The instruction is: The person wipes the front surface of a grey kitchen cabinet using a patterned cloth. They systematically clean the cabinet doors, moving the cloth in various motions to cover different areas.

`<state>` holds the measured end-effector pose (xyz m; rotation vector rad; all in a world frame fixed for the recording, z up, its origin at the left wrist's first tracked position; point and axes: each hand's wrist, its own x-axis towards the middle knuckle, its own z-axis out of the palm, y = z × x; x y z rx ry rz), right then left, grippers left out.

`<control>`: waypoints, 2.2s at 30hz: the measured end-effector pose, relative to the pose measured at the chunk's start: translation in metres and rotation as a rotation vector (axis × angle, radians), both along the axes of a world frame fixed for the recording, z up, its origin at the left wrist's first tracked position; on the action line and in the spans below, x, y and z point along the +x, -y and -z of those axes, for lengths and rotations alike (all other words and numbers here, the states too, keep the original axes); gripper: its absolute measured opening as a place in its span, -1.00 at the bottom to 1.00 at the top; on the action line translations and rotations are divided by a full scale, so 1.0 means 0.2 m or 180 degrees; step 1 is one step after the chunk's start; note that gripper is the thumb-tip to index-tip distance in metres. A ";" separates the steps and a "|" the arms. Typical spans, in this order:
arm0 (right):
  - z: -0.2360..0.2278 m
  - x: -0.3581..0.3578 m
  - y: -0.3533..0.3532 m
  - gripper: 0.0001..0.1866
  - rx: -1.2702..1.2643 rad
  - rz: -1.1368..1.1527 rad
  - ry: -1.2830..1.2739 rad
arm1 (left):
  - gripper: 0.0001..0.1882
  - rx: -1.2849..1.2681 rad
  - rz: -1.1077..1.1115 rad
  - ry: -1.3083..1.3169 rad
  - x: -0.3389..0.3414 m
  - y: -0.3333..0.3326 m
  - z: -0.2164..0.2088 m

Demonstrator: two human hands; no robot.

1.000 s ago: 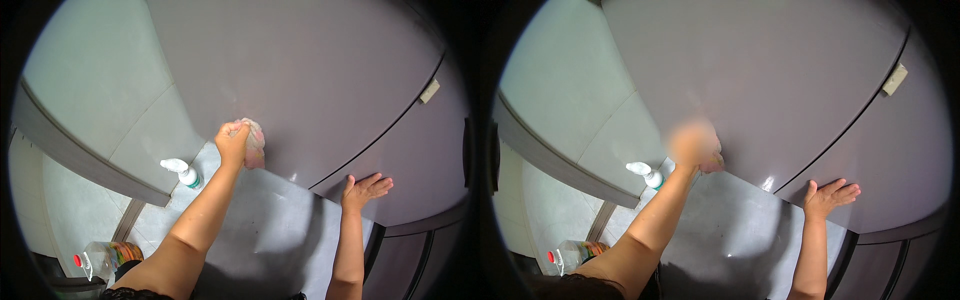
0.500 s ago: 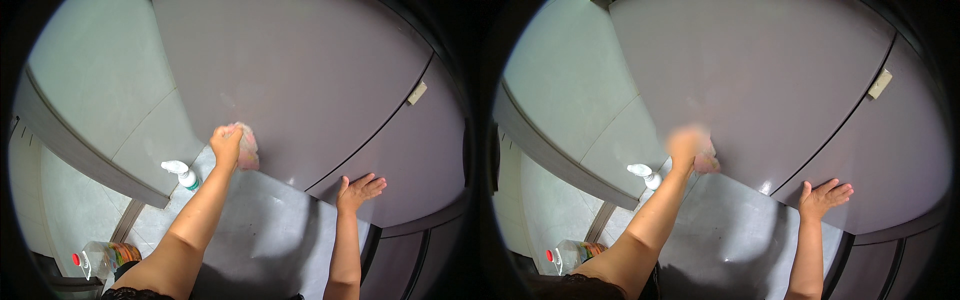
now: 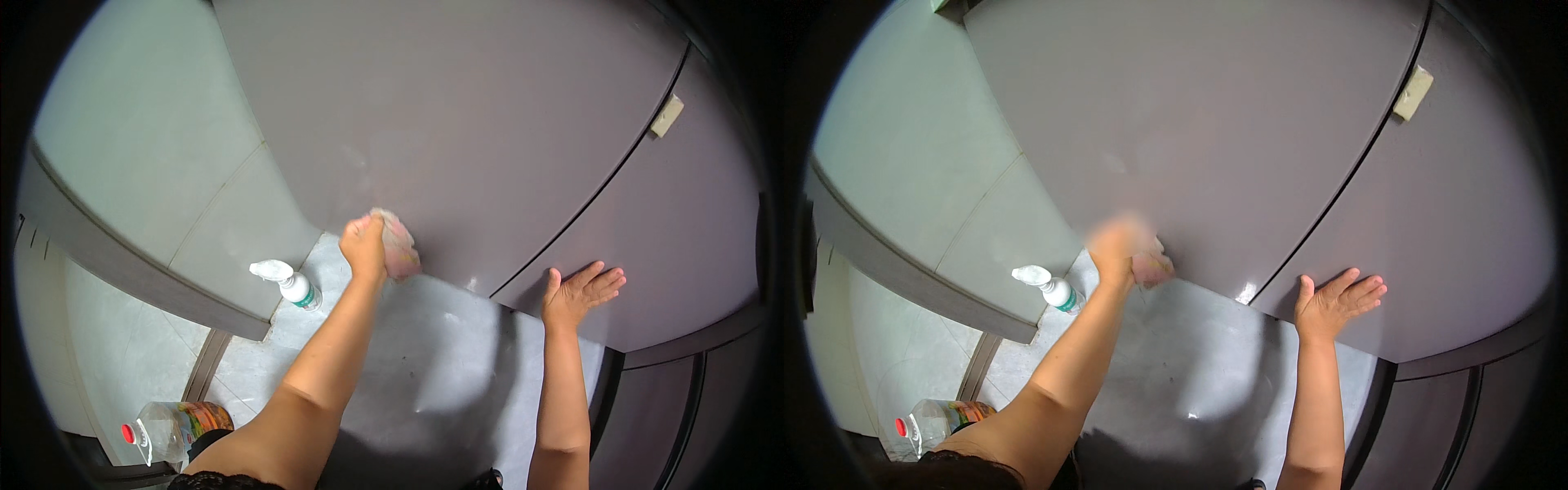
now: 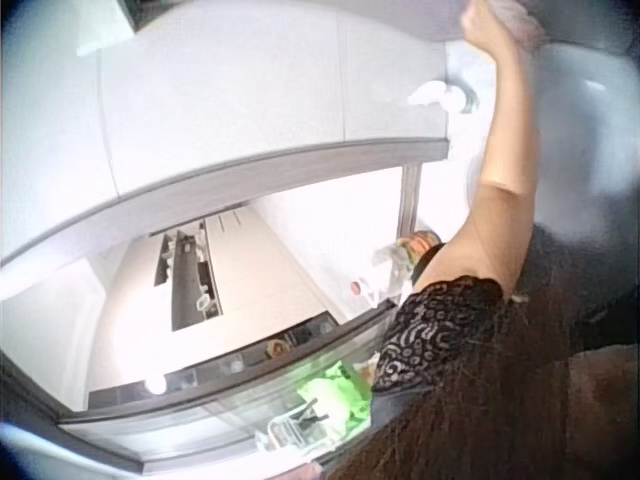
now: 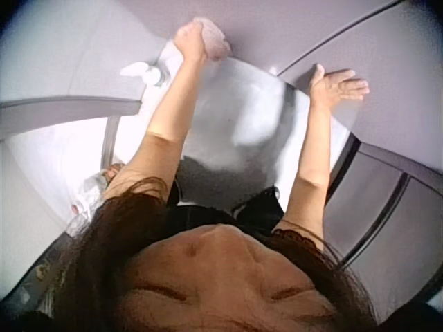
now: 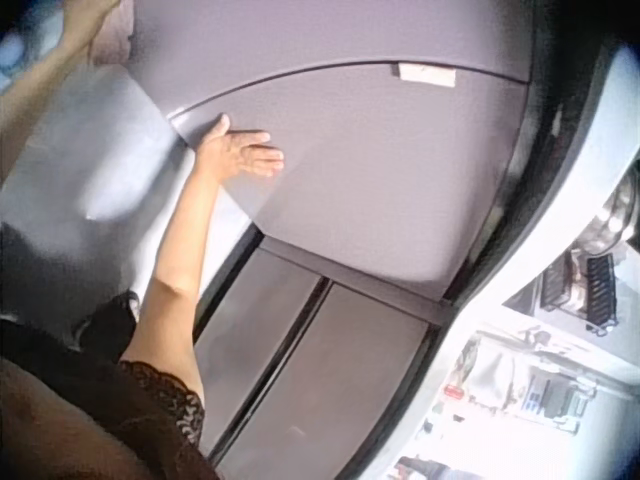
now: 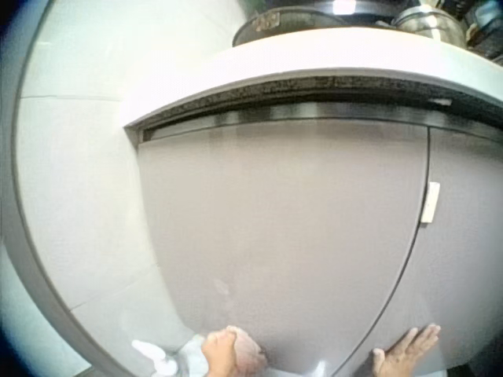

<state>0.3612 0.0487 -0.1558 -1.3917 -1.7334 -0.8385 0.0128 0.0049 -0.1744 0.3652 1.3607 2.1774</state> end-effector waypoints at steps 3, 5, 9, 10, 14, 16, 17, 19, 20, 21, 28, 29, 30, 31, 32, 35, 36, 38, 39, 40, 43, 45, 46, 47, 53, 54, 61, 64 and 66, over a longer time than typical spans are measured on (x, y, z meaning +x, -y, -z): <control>0.00 0.00 0.00 -0.02 -0.0052 -0.0014 -0.0019 | -0.78 -0.0134 0.0077 0.1034 0.26 0.07 0.03; 0.00 -0.01 0.00 -0.02 -0.0067 -0.0045 -0.0043 | -0.78 -0.0062 0.0227 0.0812 0.36 0.07 0.01; 0.00 0.01 -0.01 -0.02 -0.0062 -0.0006 -0.0056 | -0.78 0.0081 0.0292 -0.0326 0.48 0.02 -0.15; 0.00 0.01 -0.01 -0.02 -0.0083 -0.0009 -0.0053 | -0.75 -0.0213 0.0149 -0.0508 0.50 0.02 -0.11; 0.01 0.01 -0.01 -0.02 -0.0076 0.0009 -0.0036 | -0.67 -0.0601 0.0182 0.0915 0.55 -0.08 0.30; 0.02 0.00 -0.02 -0.02 -0.0019 0.0021 0.0027 | -0.66 -0.0475 0.0490 0.2209 0.56 -0.11 0.42; 0.01 0.00 -0.03 -0.02 0.0013 0.0028 0.0059 | -0.65 -0.0429 0.0652 0.2604 0.52 -0.13 0.45; 0.02 0.00 -0.03 -0.02 0.0008 0.0016 0.0055 | -0.62 -0.0353 0.0975 0.3361 0.46 -0.16 0.42; 0.01 0.00 -0.04 -0.02 0.0009 0.0000 0.0051 | -0.63 -0.0340 0.0822 0.3330 0.46 -0.17 0.41; 0.02 0.00 -0.04 -0.02 0.0009 0.0008 0.0033 | -0.63 -0.0351 0.0697 0.3293 0.48 -0.16 0.28; 0.01 0.01 -0.04 -0.04 0.0067 -0.0093 0.0004 | -0.66 -0.0846 -0.0659 0.1051 0.75 -0.13 0.05; 0.01 0.00 -0.04 -0.04 0.0096 -0.0112 0.0008 | -0.66 -0.0665 -0.0457 0.1541 0.73 -0.14 0.13; 0.01 0.01 -0.05 -0.04 0.0123 -0.0106 0.0029 | -0.65 -0.0480 -0.0233 0.2026 0.70 -0.14 0.19; 0.02 0.03 -0.05 -0.04 0.0137 -0.0080 0.0046 | -0.63 -0.0312 0.0009 0.2503 0.67 -0.13 0.28; 0.01 0.01 -0.05 -0.05 0.0171 -0.0112 0.0037 | -0.62 -0.0132 0.0371 0.3182 0.62 -0.12 0.46; 0.01 -0.01 -0.06 -0.05 0.0248 -0.0150 0.0076 | -0.63 0.0124 0.1045 0.4131 0.48 -0.14 0.79; 0.01 0.02 -0.05 -0.06 0.0240 -0.0105 0.0114 | -0.65 -0.0091 0.0952 0.3772 0.45 -0.18 0.73; 0.00 0.01 -0.05 -0.06 0.0244 -0.0140 0.0111 | -0.70 -0.0640 0.0580 0.3171 0.23 -0.22 0.83; 0.01 0.01 -0.06 -0.06 0.0255 -0.0159 0.0122 | -0.73 -0.0768 0.0431 0.2925 0.12 -0.22 0.85; 0.01 0.00 -0.06 -0.06 0.0276 -0.0185 0.0128 | -0.76 -0.0901 0.0258 0.2673 -0.01 -0.22 0.87; 0.02 0.04 -0.07 -0.06 0.0273 -0.0128 0.0177 | -0.64 -0.1021 0.0191 0.2912 0.17 -0.16 0.41; 0.01 0.02 -0.07 -0.06 0.0314 -0.0113 0.0168 | -0.64 -0.0863 0.0920 0.3236 0.22 -0.17 0.48; 0.01 0.01 -0.07 -0.06 0.0351 -0.0146 0.0159 | -0.69 -0.0113 0.1581 0.3457 0.24 -0.15 0.66; 0.00 0.00 -0.07 -0.06 0.0379 -0.0161 0.0171 | -0.72 0.0649 0.2251 0.3638 0.30 -0.13 0.78; 0.01 0.03 -0.06 -0.05 0.0307 -0.0097 0.0159 | -0.70 -0.0565 0.1382 0.3146 0.86 0.03 0.58; 0.01 0.02 -0.06 -0.05 0.0305 -0.0132 0.0148 | -0.63 -0.0581 0.1247 0.3109 0.92 0.09 0.43; 0.03 0.02 -0.06 -0.04 0.0201 -0.0201 0.0080 | -0.55 0.0267 -0.0161 -0.3198 0.92 0.07 -0.12; 0.00 0.02 -0.06 -0.04 0.0274 -0.0247 0.0088 | -0.59 0.0192 0.0239 -0.4095 0.82 0.01 0.30; 0.01 0.02 -0.07 -0.05 0.0331 -0.0284 0.0094 | -0.61 -0.0286 0.0556 -0.3943 0.79 0.06 0.58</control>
